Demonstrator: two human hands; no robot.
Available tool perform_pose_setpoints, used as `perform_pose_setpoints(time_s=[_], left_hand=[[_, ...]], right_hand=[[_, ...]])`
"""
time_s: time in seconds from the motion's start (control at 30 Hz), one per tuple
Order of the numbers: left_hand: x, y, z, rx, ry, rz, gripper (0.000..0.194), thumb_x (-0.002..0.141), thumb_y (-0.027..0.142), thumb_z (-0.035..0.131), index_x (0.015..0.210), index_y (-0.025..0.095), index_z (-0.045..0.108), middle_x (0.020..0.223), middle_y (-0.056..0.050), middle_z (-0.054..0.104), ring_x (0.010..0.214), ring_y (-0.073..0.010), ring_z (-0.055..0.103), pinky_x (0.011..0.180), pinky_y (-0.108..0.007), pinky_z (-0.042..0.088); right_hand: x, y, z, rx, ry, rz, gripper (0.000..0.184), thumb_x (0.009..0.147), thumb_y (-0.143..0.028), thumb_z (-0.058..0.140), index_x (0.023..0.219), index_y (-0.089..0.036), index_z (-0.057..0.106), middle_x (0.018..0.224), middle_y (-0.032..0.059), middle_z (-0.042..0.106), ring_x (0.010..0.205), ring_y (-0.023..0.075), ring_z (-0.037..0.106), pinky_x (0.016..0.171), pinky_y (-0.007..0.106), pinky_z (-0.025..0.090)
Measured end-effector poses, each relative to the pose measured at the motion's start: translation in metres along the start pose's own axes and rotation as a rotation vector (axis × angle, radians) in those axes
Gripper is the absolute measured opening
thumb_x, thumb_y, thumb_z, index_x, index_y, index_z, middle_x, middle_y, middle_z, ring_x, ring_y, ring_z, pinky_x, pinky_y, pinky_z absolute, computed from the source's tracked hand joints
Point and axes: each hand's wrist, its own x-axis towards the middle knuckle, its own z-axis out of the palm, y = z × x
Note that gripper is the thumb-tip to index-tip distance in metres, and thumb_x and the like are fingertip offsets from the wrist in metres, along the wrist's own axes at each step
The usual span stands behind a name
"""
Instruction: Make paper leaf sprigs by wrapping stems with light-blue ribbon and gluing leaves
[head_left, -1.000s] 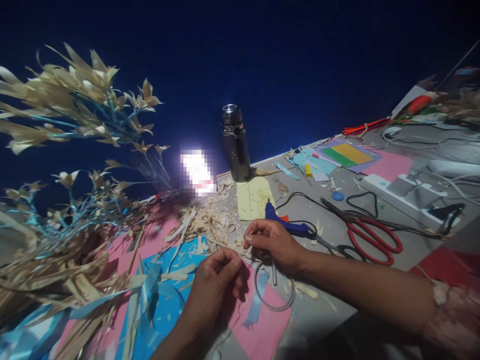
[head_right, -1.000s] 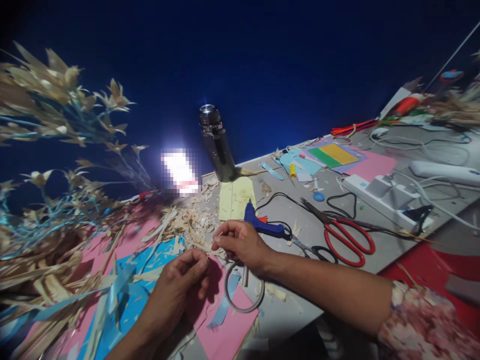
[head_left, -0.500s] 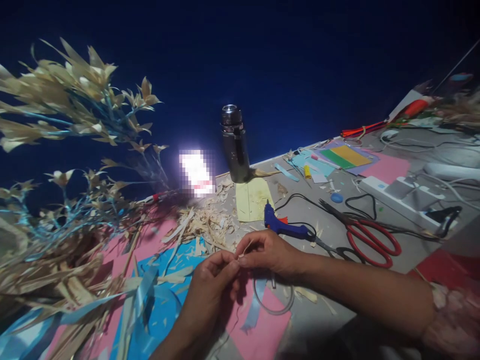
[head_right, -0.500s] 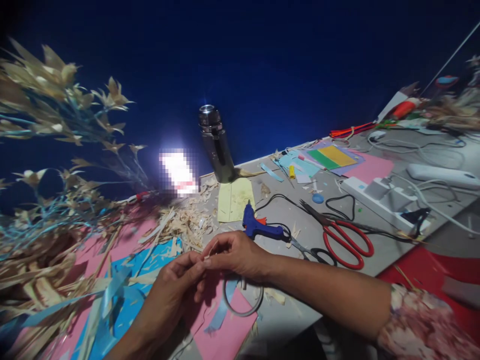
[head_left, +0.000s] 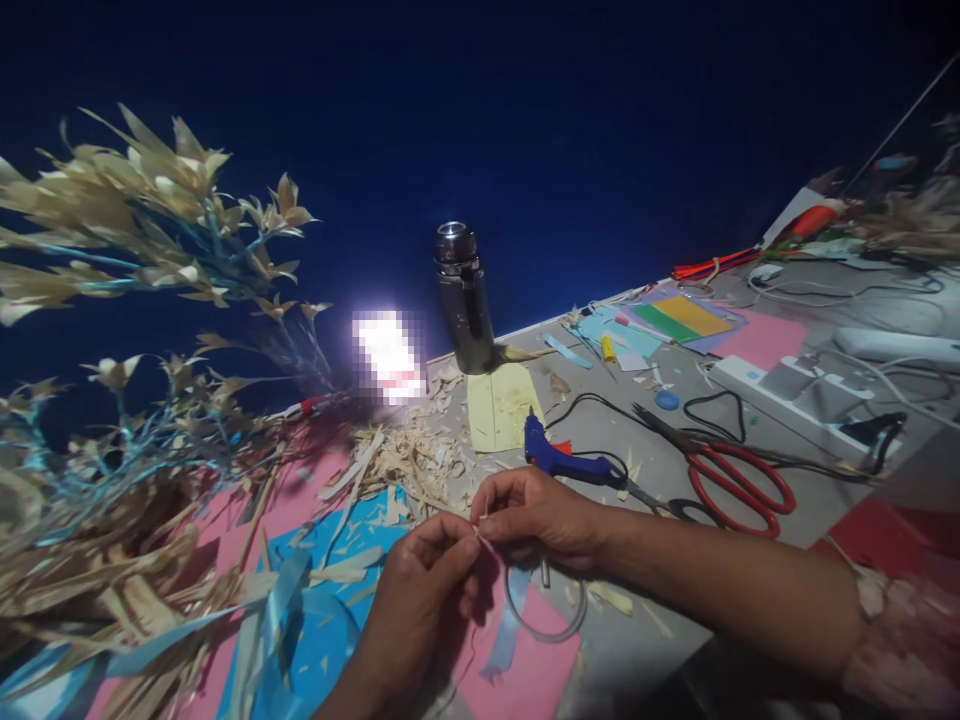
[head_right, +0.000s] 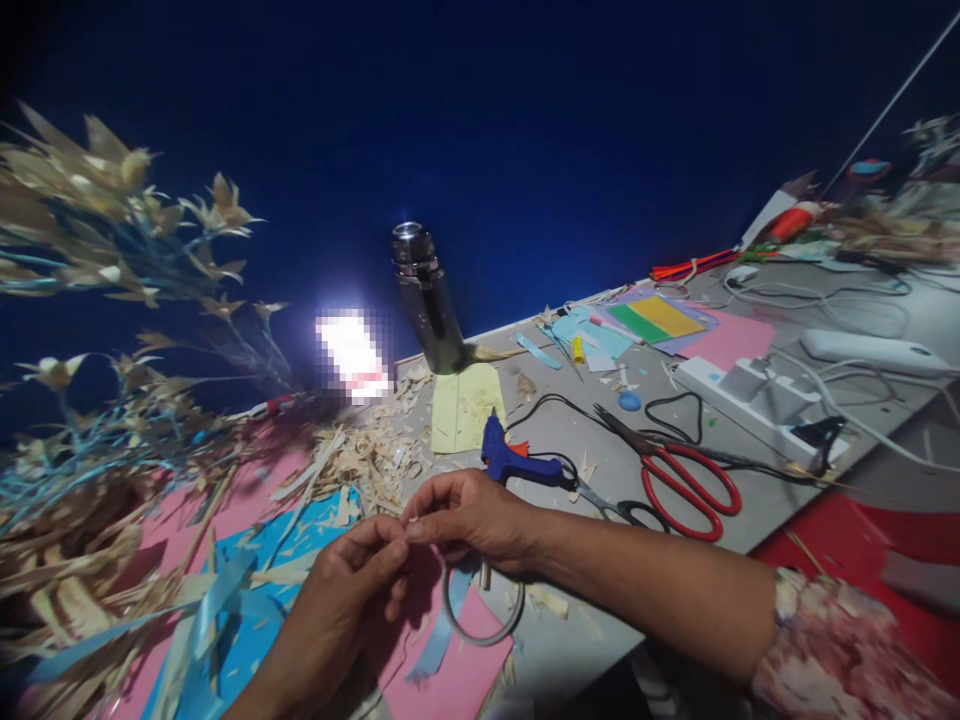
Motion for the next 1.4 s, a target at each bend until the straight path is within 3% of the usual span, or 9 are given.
perform_pose_setpoints(time_s=[0.17, 0.33, 0.57, 0.73, 0.87, 1.0, 1.2, 1.4], left_hand=[[0.000, 0.002, 0.002, -0.042, -0.001, -0.001, 0.039, 0.058, 0.040, 0.094, 0.062, 0.015, 0.064, 0.044, 0.002, 0.057, 0.038, -0.0080, 0.044, 0.041, -0.021, 0.039], [0.000, 0.001, 0.000, -0.039, 0.015, -0.005, 0.039, 0.060, 0.040, 0.093, 0.064, 0.016, 0.063, 0.044, 0.003, 0.056, 0.039, -0.0084, 0.044, 0.042, -0.021, 0.039], [0.000, -0.004, -0.006, -0.004, -0.001, 0.013, 0.037, 0.065, 0.041, 0.089, 0.063, 0.017, 0.061, 0.044, 0.003, 0.055, 0.040, -0.0099, 0.045, 0.044, -0.023, 0.041], [0.000, -0.004, -0.005, -0.023, -0.010, 0.012, 0.037, 0.066, 0.040, 0.088, 0.063, 0.017, 0.060, 0.043, 0.003, 0.054, 0.039, -0.0093, 0.044, 0.044, -0.023, 0.041], [0.001, -0.005, -0.007, -0.019, -0.012, 0.019, 0.036, 0.068, 0.040, 0.087, 0.066, 0.017, 0.060, 0.044, 0.003, 0.056, 0.038, -0.0094, 0.045, 0.042, -0.023, 0.041], [0.001, -0.006, -0.008, -0.021, -0.017, 0.020, 0.037, 0.068, 0.041, 0.088, 0.065, 0.018, 0.059, 0.043, 0.004, 0.055, 0.037, -0.0095, 0.044, 0.042, -0.023, 0.042], [0.000, -0.006, -0.008, -0.028, -0.029, 0.021, 0.035, 0.069, 0.039, 0.087, 0.067, 0.017, 0.059, 0.043, 0.004, 0.055, 0.037, -0.0101, 0.044, 0.042, -0.024, 0.042], [0.000, -0.007, -0.008, -0.074, -0.153, -0.008, 0.030, 0.075, 0.036, 0.083, 0.070, 0.017, 0.060, 0.046, 0.002, 0.057, 0.040, -0.0107, 0.046, 0.045, -0.025, 0.043]], right_hand=[[-0.001, -0.002, -0.001, -0.042, 0.016, -0.022, 0.032, 0.061, -0.026, 0.092, 0.083, -0.014, 0.072, 0.056, -0.0062, 0.057, 0.043, 0.0040, 0.039, 0.043, 0.019, 0.025], [-0.005, -0.005, -0.002, -0.163, 0.089, -0.191, 0.034, 0.066, -0.027, 0.089, 0.094, -0.015, 0.075, 0.063, -0.0053, 0.058, 0.052, 0.0054, 0.042, 0.050, 0.020, 0.028], [-0.006, -0.008, -0.001, -0.253, 0.139, -0.253, 0.025, 0.072, -0.034, 0.085, 0.081, -0.014, 0.072, 0.059, -0.0048, 0.054, 0.052, 0.0074, 0.041, 0.050, 0.022, 0.028], [-0.008, -0.008, -0.001, -0.282, 0.107, -0.266, 0.029, 0.069, -0.029, 0.086, 0.092, -0.016, 0.074, 0.073, -0.0023, 0.061, 0.060, 0.0083, 0.047, 0.056, 0.022, 0.034], [-0.008, -0.008, -0.001, -0.350, 0.122, -0.331, 0.027, 0.070, -0.034, 0.088, 0.084, -0.015, 0.074, 0.075, 0.0003, 0.064, 0.066, 0.0112, 0.053, 0.061, 0.024, 0.039], [-0.005, -0.008, -0.001, -0.298, 0.203, -0.284, 0.036, 0.067, -0.043, 0.090, 0.076, -0.015, 0.070, 0.062, -0.0034, 0.057, 0.051, 0.0079, 0.043, 0.049, 0.023, 0.031], [-0.002, -0.007, -0.003, -0.183, 0.178, -0.222, 0.042, 0.066, -0.046, 0.091, 0.079, -0.017, 0.064, 0.054, -0.0088, 0.049, 0.042, 0.0047, 0.034, 0.044, 0.022, 0.023], [0.000, -0.005, -0.004, -0.114, 0.169, -0.204, 0.044, 0.064, -0.046, 0.092, 0.076, -0.017, 0.063, 0.053, -0.0091, 0.047, 0.042, 0.0042, 0.031, 0.043, 0.021, 0.020]])
